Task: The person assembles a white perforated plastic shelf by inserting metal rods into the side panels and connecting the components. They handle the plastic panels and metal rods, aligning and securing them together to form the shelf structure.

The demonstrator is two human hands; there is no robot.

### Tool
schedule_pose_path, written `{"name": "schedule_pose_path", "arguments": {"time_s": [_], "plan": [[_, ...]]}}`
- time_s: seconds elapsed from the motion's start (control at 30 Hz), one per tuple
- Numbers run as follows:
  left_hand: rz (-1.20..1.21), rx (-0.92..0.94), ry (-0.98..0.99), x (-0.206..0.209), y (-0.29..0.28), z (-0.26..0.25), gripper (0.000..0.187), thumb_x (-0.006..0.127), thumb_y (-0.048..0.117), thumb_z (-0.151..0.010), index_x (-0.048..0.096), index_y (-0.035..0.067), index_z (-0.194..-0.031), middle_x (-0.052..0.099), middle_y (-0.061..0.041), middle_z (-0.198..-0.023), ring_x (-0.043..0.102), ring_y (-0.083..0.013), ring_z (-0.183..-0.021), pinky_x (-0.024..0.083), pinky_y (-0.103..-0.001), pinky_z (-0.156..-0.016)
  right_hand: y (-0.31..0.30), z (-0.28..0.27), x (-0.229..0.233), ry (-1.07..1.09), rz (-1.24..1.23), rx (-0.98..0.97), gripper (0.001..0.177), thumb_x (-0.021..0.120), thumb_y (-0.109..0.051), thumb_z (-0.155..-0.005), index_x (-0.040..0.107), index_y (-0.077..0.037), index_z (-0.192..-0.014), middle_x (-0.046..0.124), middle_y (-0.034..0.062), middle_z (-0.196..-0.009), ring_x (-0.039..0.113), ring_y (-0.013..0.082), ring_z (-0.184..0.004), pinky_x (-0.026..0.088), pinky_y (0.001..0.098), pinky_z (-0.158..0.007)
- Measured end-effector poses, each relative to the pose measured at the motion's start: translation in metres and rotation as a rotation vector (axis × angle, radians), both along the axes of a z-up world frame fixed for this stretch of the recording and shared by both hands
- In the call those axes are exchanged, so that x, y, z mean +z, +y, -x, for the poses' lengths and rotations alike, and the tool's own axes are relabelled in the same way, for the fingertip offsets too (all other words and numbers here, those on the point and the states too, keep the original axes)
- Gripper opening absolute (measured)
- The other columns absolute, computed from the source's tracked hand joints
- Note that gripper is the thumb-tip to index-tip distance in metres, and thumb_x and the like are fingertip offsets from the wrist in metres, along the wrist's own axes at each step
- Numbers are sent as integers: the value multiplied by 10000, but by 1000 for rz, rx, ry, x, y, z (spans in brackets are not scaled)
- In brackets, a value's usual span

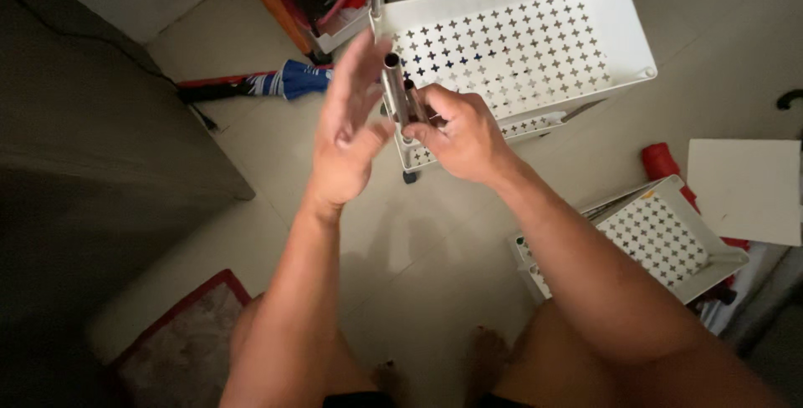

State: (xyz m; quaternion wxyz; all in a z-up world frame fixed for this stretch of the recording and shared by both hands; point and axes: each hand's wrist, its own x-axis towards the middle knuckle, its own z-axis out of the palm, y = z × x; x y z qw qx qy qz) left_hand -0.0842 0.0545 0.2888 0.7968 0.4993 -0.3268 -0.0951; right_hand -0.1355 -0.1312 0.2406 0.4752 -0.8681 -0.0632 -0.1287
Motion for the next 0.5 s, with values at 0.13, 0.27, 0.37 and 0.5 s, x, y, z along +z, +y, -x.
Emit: {"name": "schedule_pose_path", "arguments": {"time_s": [0.13,0.27,0.37,0.5], "plan": [[-101,243,122,21,-38,18,246,515,222,-1037,601,-6,-1075,560,-80,-906,490,-195,-846,390,-347,-766,-10,-7,-29,141,-75,12,207,741,-145,-977,670,-42,-1142,745,47,-948,700,148,-810,562,325,-754],[-184,396,-267,18,-56,23,494,433,335,-1165,547,-7,-828,583,-70,-727,553,-159,-637,439,-334,-609,-23,-18,-61,104,-608,-22,179,592,-173,-1106,584,-35,-1220,657,-2,-956,567,97,-793,469,280,-691],[-280,345,-249,4,-59,13,507,410,348,-1134,501,2,-775,576,-65,-683,528,-137,-603,425,-322,-590,-29,-22,-78,82,-617,-46,144,536,-184,-1141,576,-51,-1177,629,-17,-920,544,73,-776,477,259,-680],[-220,228,-174,-5,-55,7,489,433,349,-1102,478,26,-738,502,-44,-622,472,-135,-560,382,-325,-552,-27,-23,-74,109,-716,19,118,504,-197,-1118,561,-93,-1115,626,-12,-850,591,79,-730,517,261,-673]]}}
